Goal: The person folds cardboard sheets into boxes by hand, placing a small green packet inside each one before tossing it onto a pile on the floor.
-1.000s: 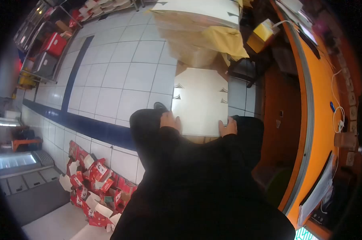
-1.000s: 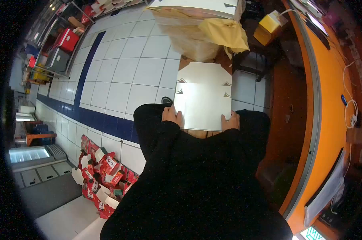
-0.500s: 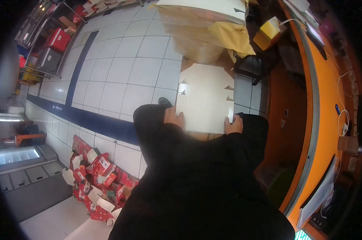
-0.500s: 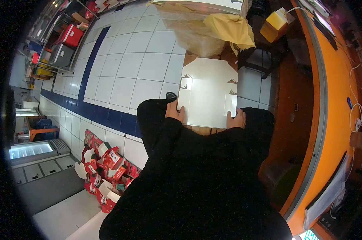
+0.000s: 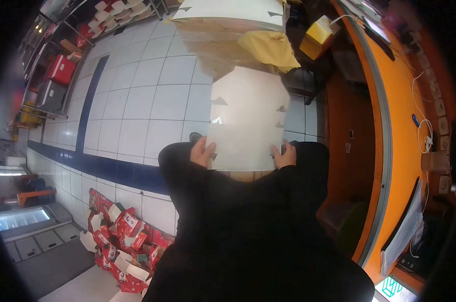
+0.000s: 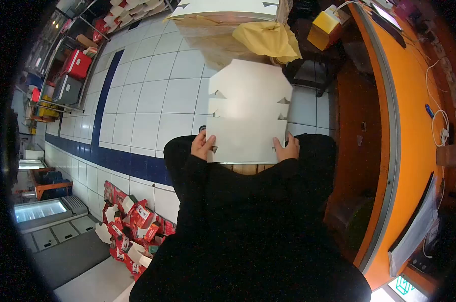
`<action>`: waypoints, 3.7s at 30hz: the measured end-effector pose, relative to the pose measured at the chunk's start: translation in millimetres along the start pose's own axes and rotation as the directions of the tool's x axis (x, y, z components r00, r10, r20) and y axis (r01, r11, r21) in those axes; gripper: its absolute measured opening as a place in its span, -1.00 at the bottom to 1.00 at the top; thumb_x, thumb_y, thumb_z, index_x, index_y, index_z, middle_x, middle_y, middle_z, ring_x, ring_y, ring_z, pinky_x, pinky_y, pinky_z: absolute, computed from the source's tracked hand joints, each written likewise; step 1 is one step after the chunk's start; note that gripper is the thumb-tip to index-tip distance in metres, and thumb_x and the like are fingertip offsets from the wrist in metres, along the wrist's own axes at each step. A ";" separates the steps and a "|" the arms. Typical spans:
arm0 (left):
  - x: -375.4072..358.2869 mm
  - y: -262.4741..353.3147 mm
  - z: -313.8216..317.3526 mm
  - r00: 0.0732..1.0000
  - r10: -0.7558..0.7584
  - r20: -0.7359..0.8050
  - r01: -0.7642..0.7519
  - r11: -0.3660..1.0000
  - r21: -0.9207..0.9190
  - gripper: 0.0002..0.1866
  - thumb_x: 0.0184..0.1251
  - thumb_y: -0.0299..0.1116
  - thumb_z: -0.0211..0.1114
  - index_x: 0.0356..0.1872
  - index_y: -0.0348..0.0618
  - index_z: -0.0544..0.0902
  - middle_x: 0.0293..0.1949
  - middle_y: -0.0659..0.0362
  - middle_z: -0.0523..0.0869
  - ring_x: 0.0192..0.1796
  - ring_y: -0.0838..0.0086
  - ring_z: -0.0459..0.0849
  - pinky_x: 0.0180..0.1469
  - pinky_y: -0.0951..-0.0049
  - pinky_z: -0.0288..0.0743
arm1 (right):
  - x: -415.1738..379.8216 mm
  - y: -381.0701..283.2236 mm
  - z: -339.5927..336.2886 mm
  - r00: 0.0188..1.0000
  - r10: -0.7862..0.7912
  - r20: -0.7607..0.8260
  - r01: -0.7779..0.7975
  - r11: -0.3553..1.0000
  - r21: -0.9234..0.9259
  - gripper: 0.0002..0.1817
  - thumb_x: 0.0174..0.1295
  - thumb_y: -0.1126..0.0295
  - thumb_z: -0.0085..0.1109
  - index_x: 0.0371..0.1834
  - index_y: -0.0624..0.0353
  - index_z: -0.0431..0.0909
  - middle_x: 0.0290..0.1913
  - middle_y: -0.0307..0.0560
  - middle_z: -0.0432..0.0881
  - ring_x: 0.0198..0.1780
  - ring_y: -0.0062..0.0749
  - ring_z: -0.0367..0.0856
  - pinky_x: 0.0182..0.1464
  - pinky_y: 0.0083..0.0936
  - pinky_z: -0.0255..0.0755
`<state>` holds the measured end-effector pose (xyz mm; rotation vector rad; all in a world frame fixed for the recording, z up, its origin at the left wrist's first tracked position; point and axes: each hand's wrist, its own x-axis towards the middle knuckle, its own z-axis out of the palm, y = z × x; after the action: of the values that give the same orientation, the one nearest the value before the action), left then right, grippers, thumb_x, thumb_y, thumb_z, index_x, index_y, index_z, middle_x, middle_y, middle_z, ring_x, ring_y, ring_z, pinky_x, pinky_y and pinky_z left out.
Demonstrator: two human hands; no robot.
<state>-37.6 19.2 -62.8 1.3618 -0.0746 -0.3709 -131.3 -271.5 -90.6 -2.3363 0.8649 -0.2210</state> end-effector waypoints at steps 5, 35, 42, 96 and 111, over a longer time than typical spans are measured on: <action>-9.8 4.4 -22.7 0.998 0.027 0.055 -0.015 0.977 -0.211 -0.65 0.39 -0.43 0.22 0.14 -0.24 0.44 -0.03 0.16 0.65 0.00 0.49 0.62 0.09 0.46 0.46 | 13.8 -11.4 -24.1 0.939 -0.176 0.294 -0.091 0.701 0.708 -0.37 0.13 0.22 0.37 0.18 0.36 0.40 0.02 0.11 0.59 0.07 -0.17 0.58 0.13 -0.34 0.42; 37.7 -24.9 80.7 0.958 -0.146 -0.246 0.247 -0.015 0.969 -0.80 0.26 -0.31 0.12 -0.20 -0.17 0.60 -0.11 -0.03 0.68 -0.07 0.10 0.71 -0.04 0.15 0.59 | -11.8 -48.6 36.2 0.971 -0.077 0.228 0.174 0.877 -0.447 -0.79 0.30 0.35 -0.04 -0.07 0.16 0.45 -0.24 0.15 0.61 -0.23 0.07 0.66 -0.18 -0.09 0.56; 24.8 -27.4 -10.3 0.978 -0.202 -0.049 0.205 0.898 0.389 -0.47 0.13 -0.28 0.40 0.13 -0.16 0.45 -0.18 0.06 0.67 -0.20 0.31 0.66 -0.07 0.33 0.53 | 20.7 -9.7 -19.9 0.913 -0.061 0.403 -0.064 0.955 0.288 -0.38 0.13 0.18 0.32 0.23 0.15 0.35 -0.19 0.10 0.65 -0.13 -0.15 0.66 -0.14 -0.26 0.53; -62.7 67.9 84.1 0.938 0.133 0.319 -0.313 -0.065 0.947 -0.61 0.10 -0.20 0.40 -0.08 -0.09 0.55 -0.11 0.12 0.62 0.12 0.12 0.53 0.27 -0.07 0.25 | -70.6 -58.0 -21.0 0.651 -0.589 0.478 0.753 0.580 -0.311 -0.70 0.19 0.41 0.03 0.00 0.05 0.55 -0.20 -0.13 0.53 -0.15 -0.24 0.57 -0.20 -0.31 0.51; -30.4 -56.8 54.5 0.946 -0.141 0.293 -0.241 0.303 0.922 -0.69 0.05 -0.58 0.25 -0.12 -0.15 0.63 0.25 -0.07 0.32 0.31 -0.04 0.28 0.12 0.10 0.51 | 91.8 -73.7 49.7 0.701 -0.520 0.487 0.600 0.800 -0.009 -0.28 -0.02 -0.08 0.37 0.21 0.01 0.47 0.10 0.07 0.55 0.13 -0.09 0.51 0.16 -0.26 0.41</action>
<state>-92.9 -31.9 -101.0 2.5125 -0.7427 -0.5267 -3.9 -261.6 -89.8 -2.5922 -0.0986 0.1752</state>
